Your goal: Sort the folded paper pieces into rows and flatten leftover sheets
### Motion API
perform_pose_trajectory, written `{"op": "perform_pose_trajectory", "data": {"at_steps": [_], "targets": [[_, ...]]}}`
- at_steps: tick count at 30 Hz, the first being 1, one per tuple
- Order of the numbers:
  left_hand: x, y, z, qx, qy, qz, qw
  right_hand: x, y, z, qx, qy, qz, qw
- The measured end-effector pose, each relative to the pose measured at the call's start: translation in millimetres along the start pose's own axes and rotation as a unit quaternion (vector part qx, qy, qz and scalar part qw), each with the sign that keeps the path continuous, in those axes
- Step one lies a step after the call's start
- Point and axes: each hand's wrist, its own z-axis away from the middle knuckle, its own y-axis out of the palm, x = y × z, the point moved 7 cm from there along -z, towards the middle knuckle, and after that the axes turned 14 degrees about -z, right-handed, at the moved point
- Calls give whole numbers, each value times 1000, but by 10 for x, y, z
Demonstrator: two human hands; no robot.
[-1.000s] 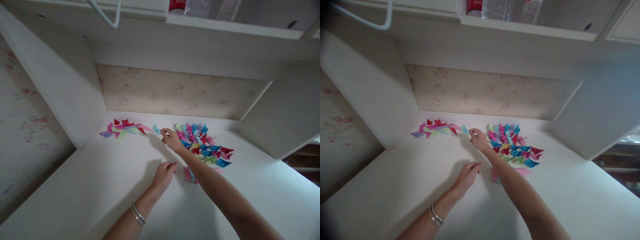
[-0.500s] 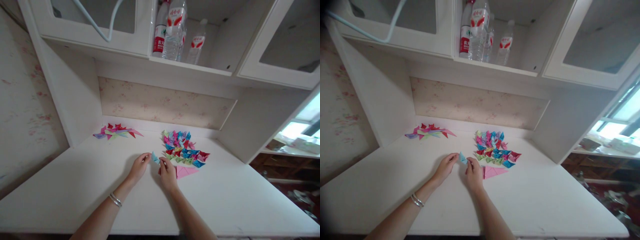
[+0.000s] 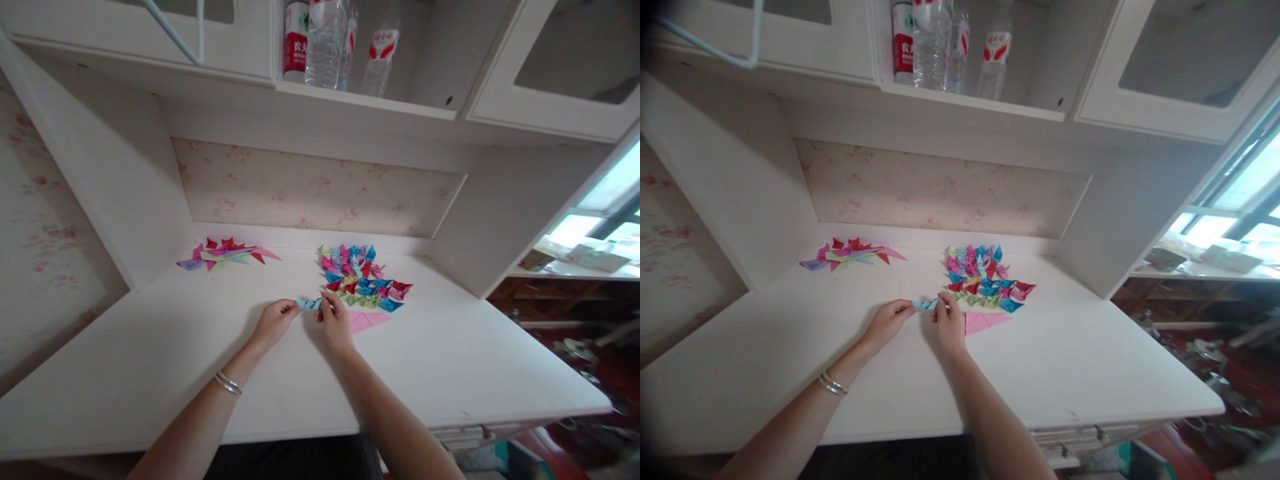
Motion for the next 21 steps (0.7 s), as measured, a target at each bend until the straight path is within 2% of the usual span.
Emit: {"op": "perform_pose_trajectory", "data": {"at_steps": [6,13,21], "targets": [[19,-17,-14,-11,4,4,1000,-26,-3,-3,-4,2,-13,1000],[40,-74,25,-23,-58,56,997,-58,-13,-11,-14,4,-2,1000],[44,-83,48,-28,-90,82,992,-50,-8,-1,-17,3,-11,1000]]}}
